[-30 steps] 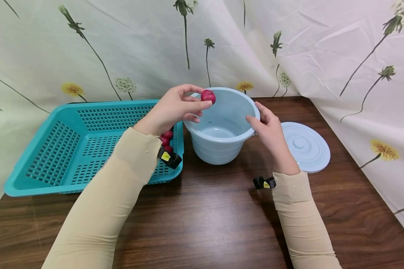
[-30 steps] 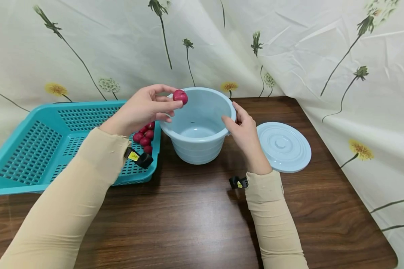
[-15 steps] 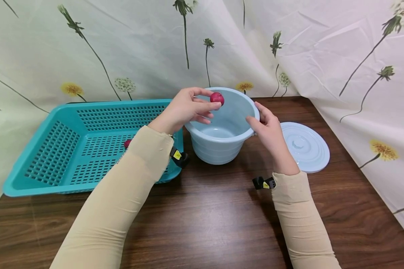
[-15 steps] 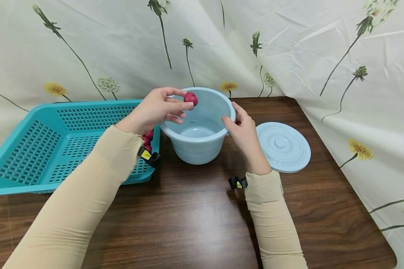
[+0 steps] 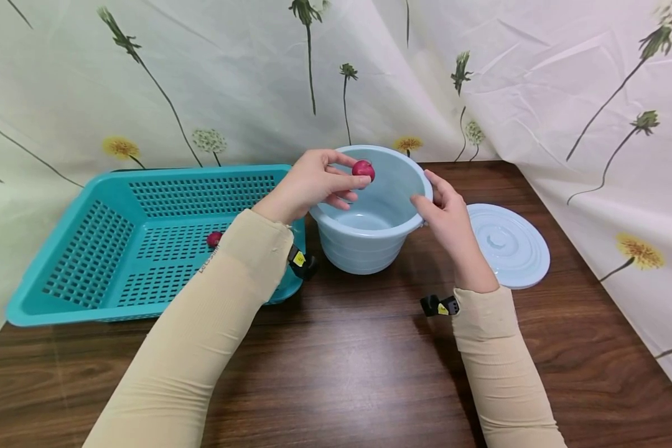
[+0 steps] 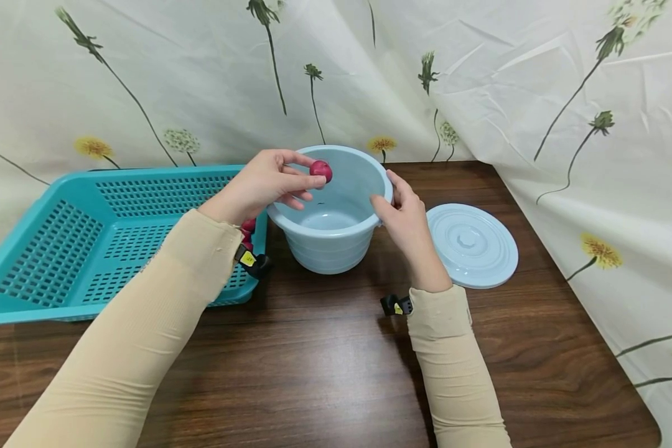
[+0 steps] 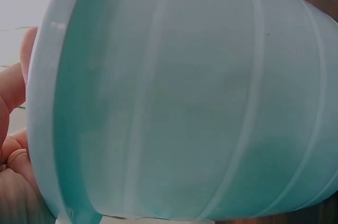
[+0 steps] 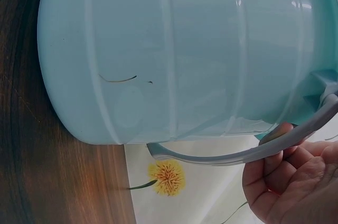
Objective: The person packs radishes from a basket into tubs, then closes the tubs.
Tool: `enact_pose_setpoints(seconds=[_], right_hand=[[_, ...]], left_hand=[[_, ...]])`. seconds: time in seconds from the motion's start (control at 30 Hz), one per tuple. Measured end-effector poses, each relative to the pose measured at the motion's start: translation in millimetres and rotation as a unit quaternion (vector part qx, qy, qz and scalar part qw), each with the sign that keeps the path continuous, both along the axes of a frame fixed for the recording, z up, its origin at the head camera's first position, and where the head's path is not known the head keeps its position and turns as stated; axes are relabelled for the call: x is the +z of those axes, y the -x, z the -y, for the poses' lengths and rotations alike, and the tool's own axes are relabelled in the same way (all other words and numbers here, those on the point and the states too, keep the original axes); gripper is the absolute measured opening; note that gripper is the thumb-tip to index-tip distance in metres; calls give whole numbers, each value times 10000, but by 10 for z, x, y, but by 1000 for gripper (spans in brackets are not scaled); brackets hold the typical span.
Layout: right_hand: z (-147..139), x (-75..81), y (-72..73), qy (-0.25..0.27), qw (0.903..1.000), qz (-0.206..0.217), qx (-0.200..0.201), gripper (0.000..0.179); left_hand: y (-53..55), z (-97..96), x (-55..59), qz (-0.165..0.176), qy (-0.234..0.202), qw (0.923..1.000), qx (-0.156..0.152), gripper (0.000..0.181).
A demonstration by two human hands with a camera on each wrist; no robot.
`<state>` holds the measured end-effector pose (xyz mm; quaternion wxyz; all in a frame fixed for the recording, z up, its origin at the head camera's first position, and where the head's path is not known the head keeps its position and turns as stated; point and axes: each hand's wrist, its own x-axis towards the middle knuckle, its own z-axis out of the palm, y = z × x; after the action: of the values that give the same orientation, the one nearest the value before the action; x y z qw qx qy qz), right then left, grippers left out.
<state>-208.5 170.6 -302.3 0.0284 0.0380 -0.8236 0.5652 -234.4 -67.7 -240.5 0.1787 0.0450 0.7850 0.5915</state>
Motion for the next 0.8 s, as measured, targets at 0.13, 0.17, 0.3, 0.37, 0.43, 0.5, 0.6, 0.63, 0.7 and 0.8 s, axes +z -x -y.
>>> enact_pose_setpoints(seconds=[0.13, 0.17, 0.3, 0.37, 0.43, 0.5, 0.6, 0.63, 0.7, 0.8], right_hand=[[-2, -5, 0, -8, 10000, 8, -3, 62], [-2, -6, 1, -10, 10000, 7, -5, 62], [-2, -6, 2, -43, 10000, 18, -33, 62], [-2, -4, 2, -48, 10000, 31, -42, 62], [-2, -4, 1, -59, 10000, 49, -44, 62], [-3, -4, -1, -60, 9999, 69, -42, 62], [-2, -1, -4, -53, 9999, 81, -36, 62], [-2, 0, -5, -45, 10000, 81, -37, 62], [1, 6, -8, -40, 10000, 71, -36, 62], [0, 8, -16, -46, 10000, 74, -38, 62]], left_hand=[[5, -1, 1, 26, 3, 10000, -14, 50], [5, -1, 3, 27, 14, 10000, -12, 50], [2, 4, 10, 28, 17, 10000, -29, 49], [2, 7, 10, 25, -9, 10000, -57, 50], [4, 12, 6, 18, -48, 9999, -89, 50], [6, 15, 2, 23, -68, 9999, -123, 51], [8, 19, -1, 30, -73, 9999, -137, 51], [8, 20, -1, 34, -75, 9999, -137, 51], [7, 23, 4, 34, -80, 9999, -141, 51], [6, 22, 2, 2, -83, 9998, -164, 51]])
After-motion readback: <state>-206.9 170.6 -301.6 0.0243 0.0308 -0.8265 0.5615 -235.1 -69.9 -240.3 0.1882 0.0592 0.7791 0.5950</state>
